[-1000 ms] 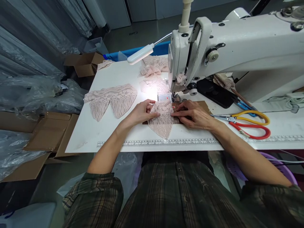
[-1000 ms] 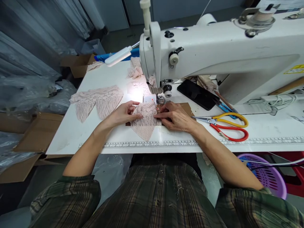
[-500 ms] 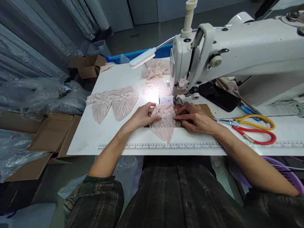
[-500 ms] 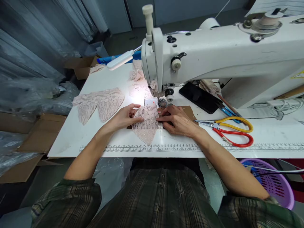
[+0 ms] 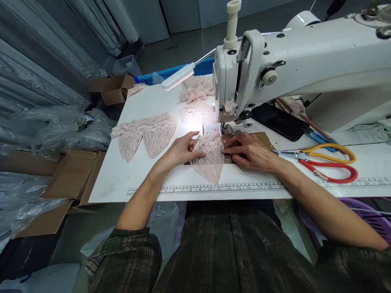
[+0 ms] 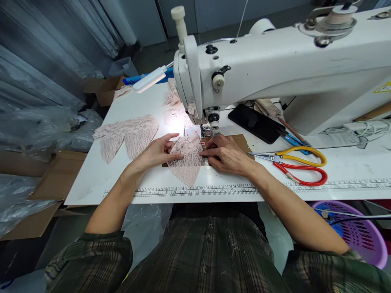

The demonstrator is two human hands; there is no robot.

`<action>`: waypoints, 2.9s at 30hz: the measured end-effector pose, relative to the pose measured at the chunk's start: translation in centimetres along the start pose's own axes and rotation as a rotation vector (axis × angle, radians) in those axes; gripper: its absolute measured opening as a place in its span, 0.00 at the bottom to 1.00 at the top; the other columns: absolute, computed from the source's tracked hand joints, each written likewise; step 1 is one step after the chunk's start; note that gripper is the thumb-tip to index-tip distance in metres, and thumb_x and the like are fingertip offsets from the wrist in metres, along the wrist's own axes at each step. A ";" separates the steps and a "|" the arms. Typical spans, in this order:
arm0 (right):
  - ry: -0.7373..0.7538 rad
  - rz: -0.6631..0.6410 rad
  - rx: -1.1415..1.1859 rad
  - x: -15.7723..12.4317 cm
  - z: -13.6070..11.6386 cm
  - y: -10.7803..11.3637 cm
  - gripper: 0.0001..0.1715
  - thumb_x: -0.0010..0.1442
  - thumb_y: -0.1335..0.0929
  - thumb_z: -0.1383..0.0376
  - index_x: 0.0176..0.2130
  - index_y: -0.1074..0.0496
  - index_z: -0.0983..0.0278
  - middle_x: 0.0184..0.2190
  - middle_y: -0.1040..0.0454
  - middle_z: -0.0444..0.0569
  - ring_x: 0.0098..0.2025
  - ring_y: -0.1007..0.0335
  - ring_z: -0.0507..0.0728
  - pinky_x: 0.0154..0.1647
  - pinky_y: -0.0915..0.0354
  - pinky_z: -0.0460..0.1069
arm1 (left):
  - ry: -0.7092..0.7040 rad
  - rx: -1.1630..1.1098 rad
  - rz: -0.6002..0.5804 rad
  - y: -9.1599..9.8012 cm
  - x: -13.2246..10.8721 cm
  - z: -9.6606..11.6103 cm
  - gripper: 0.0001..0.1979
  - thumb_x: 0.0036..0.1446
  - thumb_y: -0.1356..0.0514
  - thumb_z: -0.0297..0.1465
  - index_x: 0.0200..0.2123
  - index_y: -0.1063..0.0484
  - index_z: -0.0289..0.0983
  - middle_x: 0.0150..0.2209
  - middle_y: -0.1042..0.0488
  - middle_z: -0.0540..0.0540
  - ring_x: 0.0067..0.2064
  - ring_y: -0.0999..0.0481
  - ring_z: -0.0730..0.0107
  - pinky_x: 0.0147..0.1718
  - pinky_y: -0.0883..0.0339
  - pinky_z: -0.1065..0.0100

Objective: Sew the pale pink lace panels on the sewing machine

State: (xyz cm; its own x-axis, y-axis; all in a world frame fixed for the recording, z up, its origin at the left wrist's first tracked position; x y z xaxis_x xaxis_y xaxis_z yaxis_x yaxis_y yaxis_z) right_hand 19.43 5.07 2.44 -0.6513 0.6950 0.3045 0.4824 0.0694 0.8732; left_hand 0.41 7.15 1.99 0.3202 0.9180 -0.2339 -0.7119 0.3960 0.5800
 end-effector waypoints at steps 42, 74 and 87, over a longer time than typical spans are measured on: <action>-0.032 0.027 -0.085 0.2 0.1 -0.2 0.21 0.69 0.39 0.62 0.52 0.21 0.57 0.47 0.26 0.57 0.51 0.33 0.63 0.51 0.35 0.60 | -0.681 0.755 0.094 -4.2 2.7 4.9 0.20 0.72 0.51 0.36 0.60 0.31 0.35 0.65 0.31 0.39 0.52 0.31 0.55 0.53 0.39 0.52; 0.007 0.108 -0.089 -0.3 0.3 0.0 0.19 0.66 0.36 0.64 0.53 0.22 0.60 0.45 0.30 0.57 0.48 0.34 0.62 0.49 0.34 0.58 | -0.771 0.725 0.184 -5.4 2.1 5.4 0.17 0.71 0.51 0.32 0.47 0.22 0.35 0.50 0.20 0.39 0.45 0.26 0.58 0.45 0.36 0.55; -0.053 0.136 -0.195 0.0 0.1 0.0 0.20 0.67 0.37 0.63 0.53 0.23 0.63 0.43 0.30 0.59 0.45 0.36 0.62 0.47 0.33 0.59 | -0.707 0.876 0.129 -5.0 1.7 6.1 0.19 0.69 0.49 0.36 0.53 0.24 0.36 0.56 0.23 0.41 0.47 0.27 0.54 0.46 0.40 0.53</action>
State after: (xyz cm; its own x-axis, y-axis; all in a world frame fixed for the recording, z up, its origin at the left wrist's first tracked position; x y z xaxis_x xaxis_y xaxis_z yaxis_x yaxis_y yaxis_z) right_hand 19.47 5.13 2.38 -0.5541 0.7254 0.4084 0.4381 -0.1631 0.8840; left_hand 8.29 6.60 3.44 0.7556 0.6239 0.1996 -0.1713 -0.1060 0.9795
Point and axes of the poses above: each hand's wrist, its own x-axis towards the middle knuckle, its own y-axis out of the back of the hand, z = x × y, the point moved 9 cm from there along x, towards the middle knuckle
